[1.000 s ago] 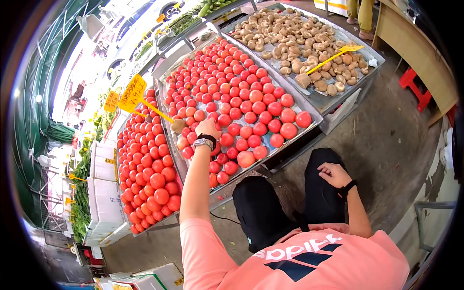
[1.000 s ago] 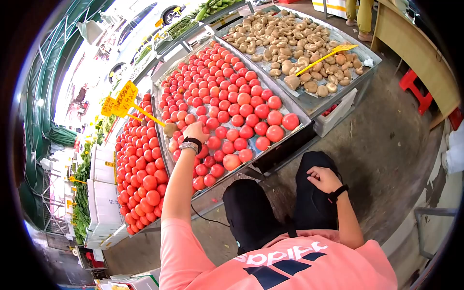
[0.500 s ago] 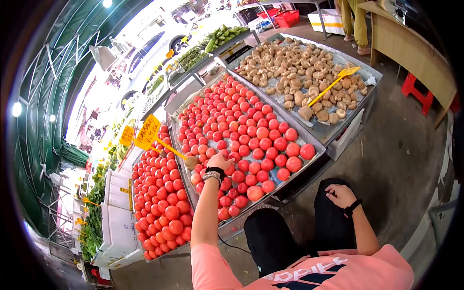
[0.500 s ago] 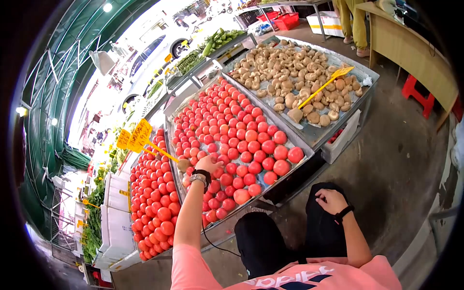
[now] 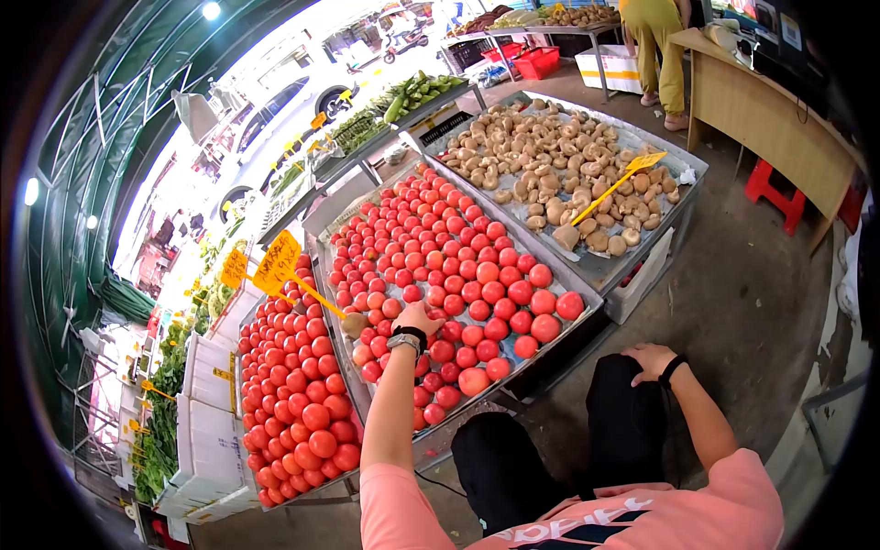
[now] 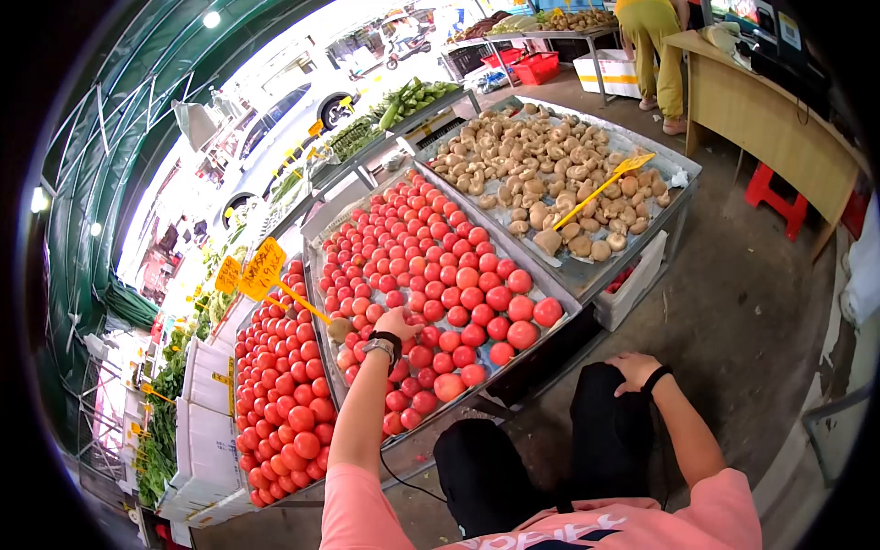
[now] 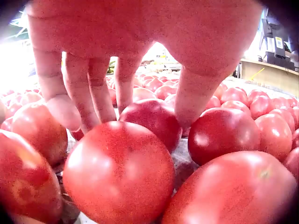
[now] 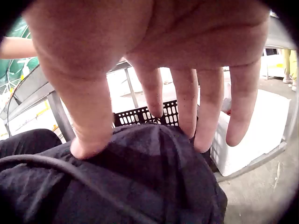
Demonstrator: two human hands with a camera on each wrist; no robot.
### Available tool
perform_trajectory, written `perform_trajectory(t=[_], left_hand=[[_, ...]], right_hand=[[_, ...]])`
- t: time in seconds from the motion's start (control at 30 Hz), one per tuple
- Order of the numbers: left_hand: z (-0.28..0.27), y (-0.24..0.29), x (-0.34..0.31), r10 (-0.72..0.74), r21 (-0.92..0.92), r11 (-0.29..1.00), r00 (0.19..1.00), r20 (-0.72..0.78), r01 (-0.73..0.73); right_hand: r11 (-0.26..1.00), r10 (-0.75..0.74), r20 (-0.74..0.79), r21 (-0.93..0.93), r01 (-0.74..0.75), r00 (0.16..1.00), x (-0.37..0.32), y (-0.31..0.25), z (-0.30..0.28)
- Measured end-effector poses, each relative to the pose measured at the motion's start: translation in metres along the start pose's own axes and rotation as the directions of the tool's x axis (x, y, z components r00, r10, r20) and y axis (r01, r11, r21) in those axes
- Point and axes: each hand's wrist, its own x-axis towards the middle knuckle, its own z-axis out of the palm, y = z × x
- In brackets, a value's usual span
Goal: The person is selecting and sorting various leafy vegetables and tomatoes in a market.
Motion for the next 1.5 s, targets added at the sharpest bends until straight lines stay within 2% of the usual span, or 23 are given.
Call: perform_trajectory(t=[0.1,0.17,0.23,0.27,0.37,0.43,0.57,0.63,0.7,0.77,0.83,0.87,0.9,0.93,0.97,1.0,1.13,1.23,1.37,1.4,1.5], left_hand=[[0.005,-0.002,0.005,0.01,0.02,1.0,1.0,0.017,-0.01],[0.004,0.002,0.007,-0.03,-0.005,1.0,0.999,0.04,0.03],[0.003,-0.004,0.014,-0.008,-0.041,0.999,0.996,0.086,0.012],[0.003,-0.007,0.016,0.003,-0.042,0.999,0.995,0.098,0.001],[-0.002,-0.007,0.015,0.031,-0.034,0.999,0.988,0.151,-0.026],[0.0,-0.015,0.015,0.073,-0.073,0.995,0.985,0.155,-0.062],[-0.013,-0.017,-0.003,0.073,-0.134,0.989,0.995,0.07,-0.063],[-0.016,-0.028,-0.012,0.045,-0.157,0.986,0.999,-0.029,-0.049],[-0.026,-0.046,-0.016,0.011,-0.067,0.998,1.0,0.007,-0.01],[-0.028,-0.073,-0.026,0.008,-0.113,0.994,1.0,-0.027,-0.011],[-0.04,-0.087,-0.044,-0.084,-0.071,0.994,0.997,-0.002,0.083],[-0.048,-0.089,-0.053,-0.147,-0.054,0.987,0.988,0.034,0.149],[-0.044,-0.104,-0.058,-0.151,-0.084,0.985,0.988,0.031,0.153],[-0.044,-0.114,-0.065,-0.159,-0.057,0.985,0.986,0.049,0.162],[-0.044,-0.12,-0.07,-0.16,-0.028,0.986,0.985,0.066,0.162],[-0.04,-0.125,-0.073,-0.174,0.008,0.985,0.983,0.059,0.174],[-0.023,-0.145,-0.081,-0.26,-0.126,0.955,0.962,0.086,0.269],[-0.031,-0.131,-0.088,-0.258,-0.097,0.96,0.964,0.067,0.263],[-0.026,-0.124,-0.084,-0.234,-0.151,0.957,0.968,0.094,0.246],[-0.026,-0.119,-0.085,-0.194,-0.132,0.971,0.98,0.036,0.197],[-0.032,-0.097,-0.084,-0.21,0.034,0.977,0.977,0.025,0.209]], right_hand=[[0.993,-0.112,0.034,0.044,0.11,0.993,0.02,-0.003,0.005],[0.994,-0.098,0.085,-0.036,0.101,0.992,0.03,-0.016,0.019],[0.991,0.052,0.12,-0.127,-0.037,0.991,0.038,-0.035,0.032],[0.982,0.16,0.211,-0.135,-0.133,0.964,0.052,-0.032,0.041],[0.972,0.221,0.267,-0.136,-0.191,0.938,0.063,-0.035,0.043],[0.982,0.184,0.275,-0.098,-0.163,0.944,0.063,-0.034,0.042],[0.991,0.132,0.272,-0.047,-0.123,0.953,0.058,-0.033,0.035],[0.992,0.121,0.273,-0.048,-0.112,0.954,0.059,-0.032,0.035],[0.995,0.091,0.228,-0.07,-0.077,0.969,0.061,-0.024,0.045],[1.0,0.0,0.211,-0.02,0.004,0.977,0.062,-0.009,0.046],[0.995,-0.097,0.146,0.031,0.094,0.984,0.051,-0.001,0.031],[0.991,-0.132,0.089,0.015,0.131,0.987,0.047,0.007,0.025],[0.987,-0.162,0.032,0.0,0.162,0.986,0.041,0.011,0.019],[0.99,-0.143,-0.11,0.003,0.144,0.984,0.036,0.005,0.012],[0.993,-0.114,-0.253,0.012,0.121,0.961,0.027,-0.003,0.003],[0.983,-0.112,-0.458,0.079,0.166,0.882,0.015,-0.025,-0.009],[0.819,0.085,-0.661,0.472,0.326,0.745,0.016,-0.05,-0.016],[0.761,0.177,-0.644,0.569,0.312,0.744,0.032,-0.046,0.007],[0.872,-0.017,-0.564,0.395,0.288,0.825,0.034,-0.054,0.018],[0.883,-0.019,-0.549,0.382,0.271,0.836,0.033,-0.053,0.018],[0.862,0.07,-0.532,0.458,0.217,0.844,0.031,-0.053,0.023]])
